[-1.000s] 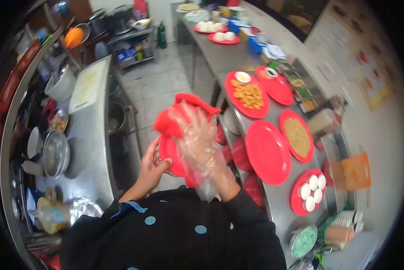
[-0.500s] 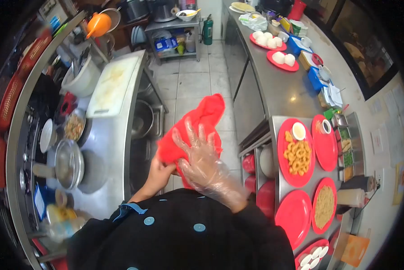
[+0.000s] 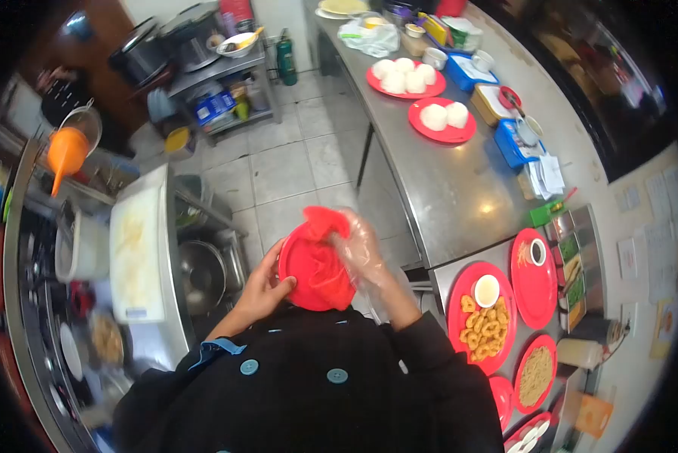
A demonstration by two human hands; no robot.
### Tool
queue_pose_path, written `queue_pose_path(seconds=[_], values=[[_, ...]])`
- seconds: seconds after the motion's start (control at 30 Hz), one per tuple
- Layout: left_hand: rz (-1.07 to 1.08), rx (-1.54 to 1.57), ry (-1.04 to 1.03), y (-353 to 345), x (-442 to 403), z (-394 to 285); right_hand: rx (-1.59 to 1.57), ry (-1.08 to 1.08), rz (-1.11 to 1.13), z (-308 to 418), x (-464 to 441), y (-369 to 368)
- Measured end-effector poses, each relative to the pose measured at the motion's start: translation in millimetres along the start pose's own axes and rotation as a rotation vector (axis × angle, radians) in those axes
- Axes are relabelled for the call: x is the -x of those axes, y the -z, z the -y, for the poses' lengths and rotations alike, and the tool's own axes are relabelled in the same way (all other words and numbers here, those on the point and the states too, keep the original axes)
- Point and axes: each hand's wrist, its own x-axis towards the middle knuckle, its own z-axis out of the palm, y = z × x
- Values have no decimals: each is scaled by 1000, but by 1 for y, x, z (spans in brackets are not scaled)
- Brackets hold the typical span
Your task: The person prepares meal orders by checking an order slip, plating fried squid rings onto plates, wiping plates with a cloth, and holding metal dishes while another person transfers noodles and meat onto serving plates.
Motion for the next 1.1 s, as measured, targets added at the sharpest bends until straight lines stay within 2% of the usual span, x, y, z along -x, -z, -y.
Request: queue_pose_path(seconds=[0.03, 0.1, 0.17, 0.23, 0.27, 0.33, 0.37, 0.4, 0.43, 0.47, 0.5, 0.53, 0.67, 0.7, 0.73, 0.77, 0.8, 0.83, 0.87, 0.9, 0.97, 1.0, 1.03, 1.1], values=[[47, 2, 3, 8, -22, 0, 3, 9, -46, 1, -12, 7], [148, 41, -144, 24, -72, 0, 103, -129, -219, 6, -41, 19], [268, 65, -87, 44, -116, -9, -16, -88, -335, -8, -72, 27], [380, 44, -7, 56, -156, -16, -49, -103, -652, -36, -99, 51], [428, 40, 2, 58, -174, -20, -61, -95, -699, -34, -104, 56], [568, -248, -21, 55, -205, -28, -180, -33, -796, -32, -107, 66], [618, -258, -23, 53, -225, -28, -241, 6, -843, -20, -112, 62], [645, -119, 54, 48, -245, -22, -486, 79, -810, -5, -101, 57], [667, 19, 143, 41, -261, -13, -500, 92, -858, -14, -96, 64], [714, 12, 159, 32, -276, -3, -433, 114, -910, -25, -88, 72], [744, 79, 264, 20, -292, 8, -363, 134, -956, -35, -81, 79], [765, 141, 366, 7, -307, 18, -348, 58, -1082, -30, -74, 74], [805, 37, 398, -67, -334, 56, -578, 47, -1201, -22, -51, 78], [823, 31, 405, -87, -337, 65, -591, -70, -1293, -26, -49, 83], [769, -59, 319, -105, -340, 71, -608, -191, -1378, -32, -48, 89], [711, -147, 230, -121, -346, 81, -621, -187, -1389, -40, -49, 95], [630, -338, -367, -132, -362, 116, -568, -137, -1381, -51, -51, 101], [645, -343, -365, -140, -372, 113, -514, -90, -1373, -63, -54, 108], [689, -446, -252, -148, -381, 103, -370, -94, -1484, -70, -59, 116], [731, -550, -135, -155, -388, 93, -380, -101, -1496, -75, -55, 124], [748, -597, -85, -162, -398, 74, -169, 16, -1488, -63, -51, 128], [747, -630, -54, -168, -404, 65, -85, -23, -1517, -56, -47, 130], [759, -631, -55, -172, -410, 63, -88, -22, -1528, -51, -45, 133], [716, -700, -370, -180, -420, 59, 221, 65, -1766, -47, -42, 137]])
